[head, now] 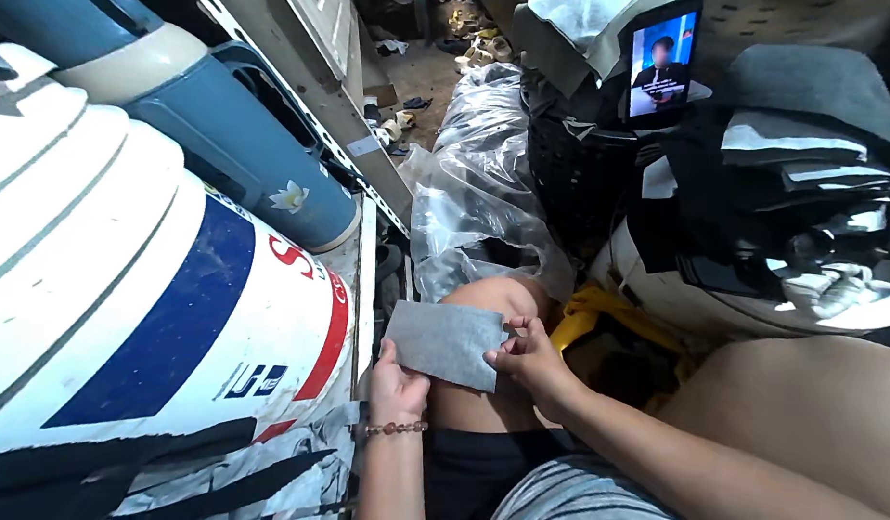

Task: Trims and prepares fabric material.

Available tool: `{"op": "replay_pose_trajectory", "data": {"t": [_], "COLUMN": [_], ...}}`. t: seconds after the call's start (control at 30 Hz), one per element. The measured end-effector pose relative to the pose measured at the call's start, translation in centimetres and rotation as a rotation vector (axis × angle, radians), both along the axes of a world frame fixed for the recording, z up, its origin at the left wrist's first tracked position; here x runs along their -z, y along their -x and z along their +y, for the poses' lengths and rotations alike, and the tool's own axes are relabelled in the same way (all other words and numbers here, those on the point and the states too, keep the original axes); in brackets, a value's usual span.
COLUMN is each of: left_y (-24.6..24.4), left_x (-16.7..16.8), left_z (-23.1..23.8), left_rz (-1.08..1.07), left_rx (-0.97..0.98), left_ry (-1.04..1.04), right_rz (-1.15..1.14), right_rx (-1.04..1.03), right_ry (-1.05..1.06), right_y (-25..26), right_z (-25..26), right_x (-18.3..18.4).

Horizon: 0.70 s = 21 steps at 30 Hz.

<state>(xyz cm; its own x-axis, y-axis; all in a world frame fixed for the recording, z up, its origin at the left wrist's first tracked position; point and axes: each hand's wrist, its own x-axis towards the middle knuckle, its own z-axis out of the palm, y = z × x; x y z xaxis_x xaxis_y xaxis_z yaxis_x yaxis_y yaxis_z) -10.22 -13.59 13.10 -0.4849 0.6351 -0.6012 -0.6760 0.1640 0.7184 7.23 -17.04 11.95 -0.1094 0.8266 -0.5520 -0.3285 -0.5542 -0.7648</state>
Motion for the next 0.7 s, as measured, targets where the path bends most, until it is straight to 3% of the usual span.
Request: {"op": "replay_pose_trajectory", "data": {"t": [0.3, 0.7], "left_y": [0.1, 0.1], "left_x": [0.2, -1.8], "left_z": [0.0, 0.1], "left_rz": [-0.032, -0.053], "left_rx": [-0.02, 0.063], "left_ry": [0.0, -0.187], "right_rz": [-0.049, 0.047], "right_rx": [-0.036, -0.025], "right_ry": [0.009, 0.064], "right_y": [-0.1, -1.1], "right_z": [0.3, 0.7], "right_x": [0.8, 1.3]}}
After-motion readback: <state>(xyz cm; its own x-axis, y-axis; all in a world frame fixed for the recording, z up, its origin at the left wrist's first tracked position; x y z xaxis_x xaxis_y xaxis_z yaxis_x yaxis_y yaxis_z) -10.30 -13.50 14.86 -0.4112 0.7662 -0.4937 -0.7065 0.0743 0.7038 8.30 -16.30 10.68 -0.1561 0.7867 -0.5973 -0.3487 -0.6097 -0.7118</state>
